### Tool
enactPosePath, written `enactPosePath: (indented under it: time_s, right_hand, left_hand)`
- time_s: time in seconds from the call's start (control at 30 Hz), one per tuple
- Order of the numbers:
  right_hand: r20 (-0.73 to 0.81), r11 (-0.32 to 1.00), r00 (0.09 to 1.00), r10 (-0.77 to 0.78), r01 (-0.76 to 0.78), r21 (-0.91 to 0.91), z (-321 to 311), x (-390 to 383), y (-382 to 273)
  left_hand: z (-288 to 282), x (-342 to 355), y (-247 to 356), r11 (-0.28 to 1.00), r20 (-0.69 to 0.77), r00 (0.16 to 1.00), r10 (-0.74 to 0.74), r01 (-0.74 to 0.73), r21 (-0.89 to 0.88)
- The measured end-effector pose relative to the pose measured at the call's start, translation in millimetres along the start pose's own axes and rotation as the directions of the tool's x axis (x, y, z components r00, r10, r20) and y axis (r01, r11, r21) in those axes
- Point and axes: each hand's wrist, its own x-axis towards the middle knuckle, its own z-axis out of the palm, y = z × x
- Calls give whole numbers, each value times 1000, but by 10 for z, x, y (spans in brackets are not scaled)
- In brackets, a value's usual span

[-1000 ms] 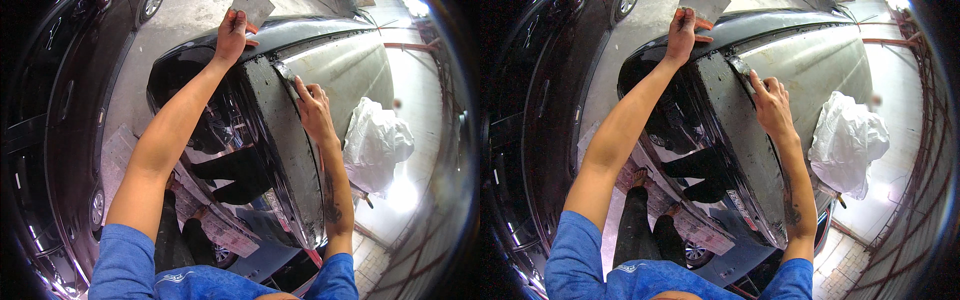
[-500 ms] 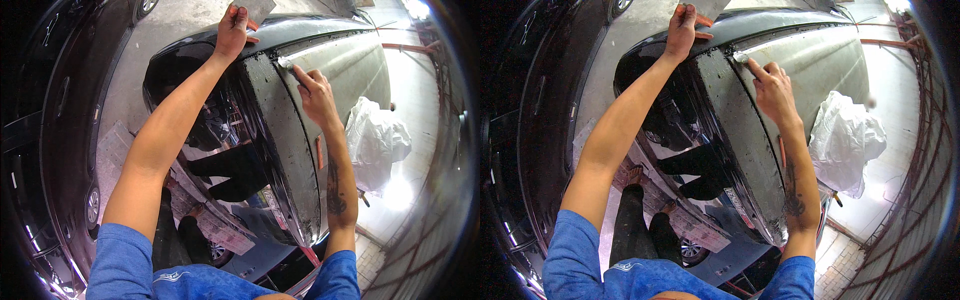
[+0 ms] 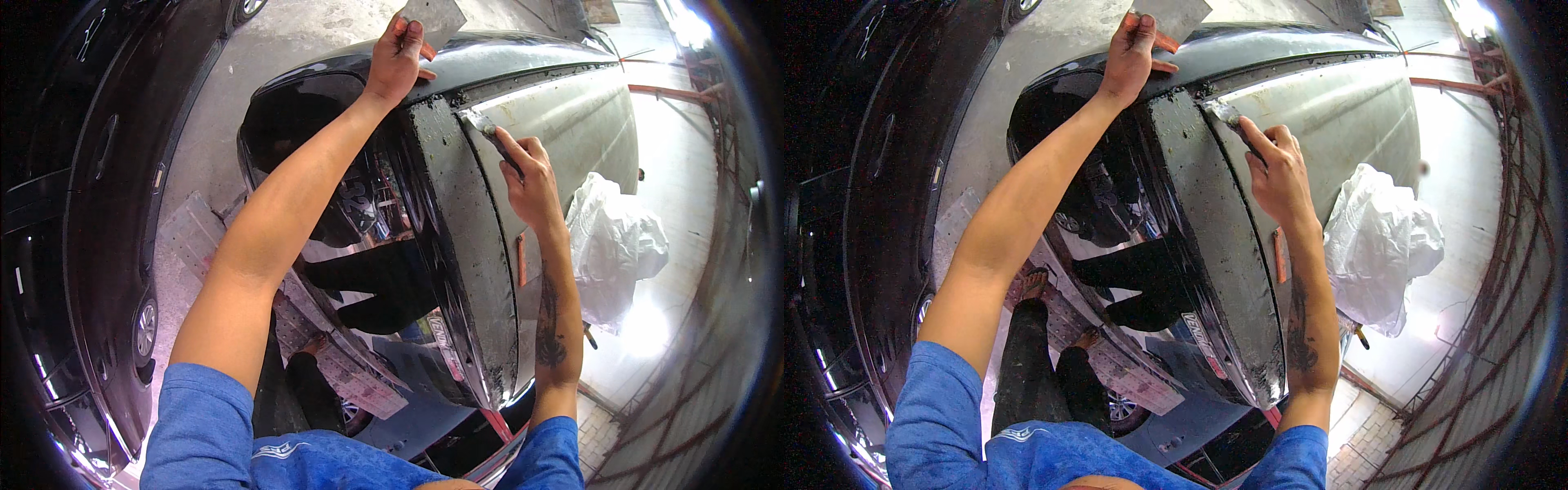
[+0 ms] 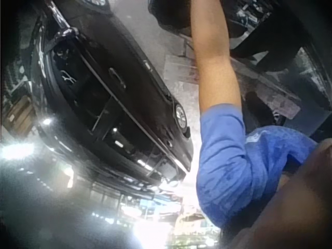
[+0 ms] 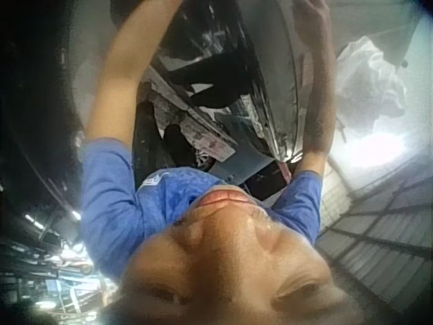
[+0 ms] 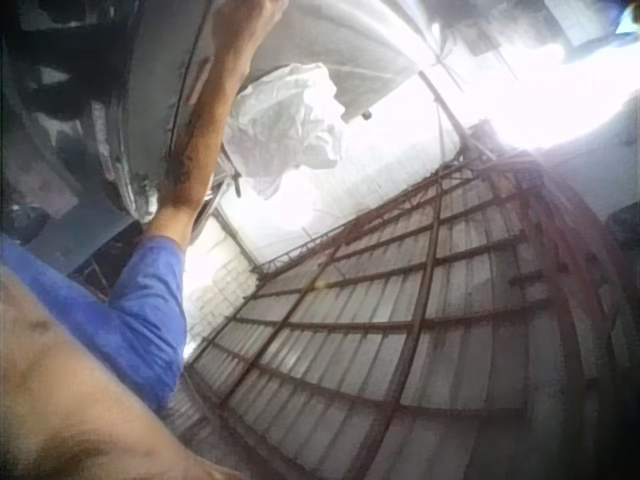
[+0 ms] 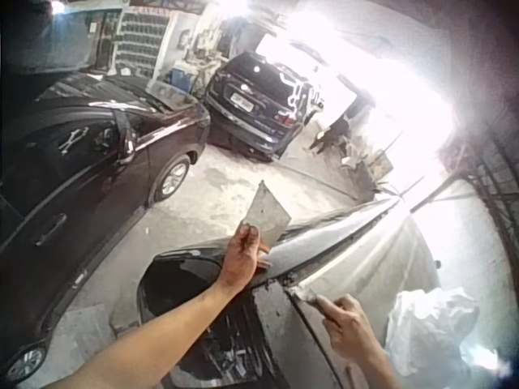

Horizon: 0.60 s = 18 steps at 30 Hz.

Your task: The person applies body filler to the rear trunk lid of a black car using a putty knife and a metal spreader. They spread the filler across the surface, smooth it, and scrape off excess material. The person works on the trunk lid while standing on a wooden plank.

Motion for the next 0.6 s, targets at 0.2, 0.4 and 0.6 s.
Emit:
enactPosePath:
  time_s: [0.2, 0.4, 0.6]
  right_hand:
    - [66, 995, 997, 46, -52, 84, -104, 88, 7]
    - [118, 994, 989, 94, -88, -58, -371, 450, 155]
    - [121, 964, 964, 238, -220, -149, -343, 787, 233]
  left_hand:
    - [-19, 12, -13, 1000, -1, 1000, -21, 21, 7]
    - [-24, 29, -67, 989, -60, 988, -144, 143, -24]
    - [-32, 45, -87, 997, -33, 996, -82, 83, 10]
